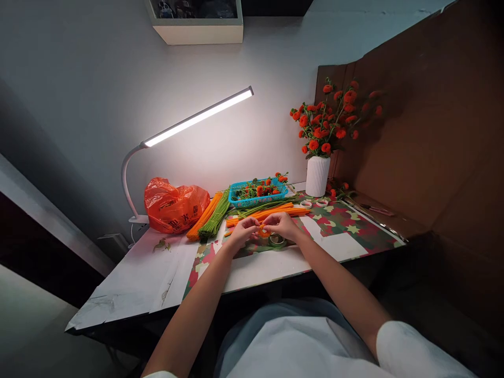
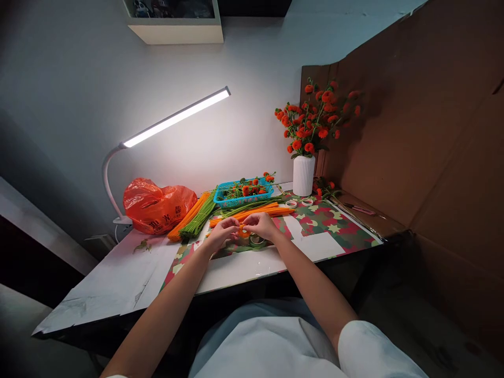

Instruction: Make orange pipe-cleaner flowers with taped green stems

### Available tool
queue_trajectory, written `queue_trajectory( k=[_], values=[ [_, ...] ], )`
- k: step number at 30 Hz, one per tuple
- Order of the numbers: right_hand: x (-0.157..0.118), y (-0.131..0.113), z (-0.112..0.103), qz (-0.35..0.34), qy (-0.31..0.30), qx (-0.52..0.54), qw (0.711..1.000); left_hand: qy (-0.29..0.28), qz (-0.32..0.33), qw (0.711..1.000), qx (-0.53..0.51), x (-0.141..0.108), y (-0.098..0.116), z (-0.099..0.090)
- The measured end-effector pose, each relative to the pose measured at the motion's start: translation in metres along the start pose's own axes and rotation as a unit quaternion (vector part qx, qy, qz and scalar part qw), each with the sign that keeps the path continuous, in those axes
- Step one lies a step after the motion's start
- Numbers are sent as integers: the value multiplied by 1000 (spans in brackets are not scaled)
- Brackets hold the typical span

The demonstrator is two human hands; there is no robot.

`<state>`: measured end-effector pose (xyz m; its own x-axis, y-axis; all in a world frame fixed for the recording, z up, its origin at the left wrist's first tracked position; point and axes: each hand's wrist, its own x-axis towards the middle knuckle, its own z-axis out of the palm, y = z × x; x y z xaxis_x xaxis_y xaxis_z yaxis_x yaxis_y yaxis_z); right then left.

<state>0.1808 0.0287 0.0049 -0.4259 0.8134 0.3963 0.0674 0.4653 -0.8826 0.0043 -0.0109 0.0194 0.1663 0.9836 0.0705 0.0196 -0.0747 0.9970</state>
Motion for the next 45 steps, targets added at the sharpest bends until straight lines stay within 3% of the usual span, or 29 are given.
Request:
queue_trajectory(
  k=[5,13,20,36,45],
  values=[
    [0,1,0,23,16,13,1000,-9,46,998,39,2,-5,-2],
    [2,6,-2,13,6,-6,1000,-15,52,997,64,5,-9,-3],
    [1,5,-1,16,-3,-26,1000,-21,103,982,156,3,-9,-2],
    [3,10,6,-1,37,-44,998,84,30,996,12,9,-16,4],
    [3,14,7,-12,32,-49,998,100,109,983,113,6,-17,7]
  ],
)
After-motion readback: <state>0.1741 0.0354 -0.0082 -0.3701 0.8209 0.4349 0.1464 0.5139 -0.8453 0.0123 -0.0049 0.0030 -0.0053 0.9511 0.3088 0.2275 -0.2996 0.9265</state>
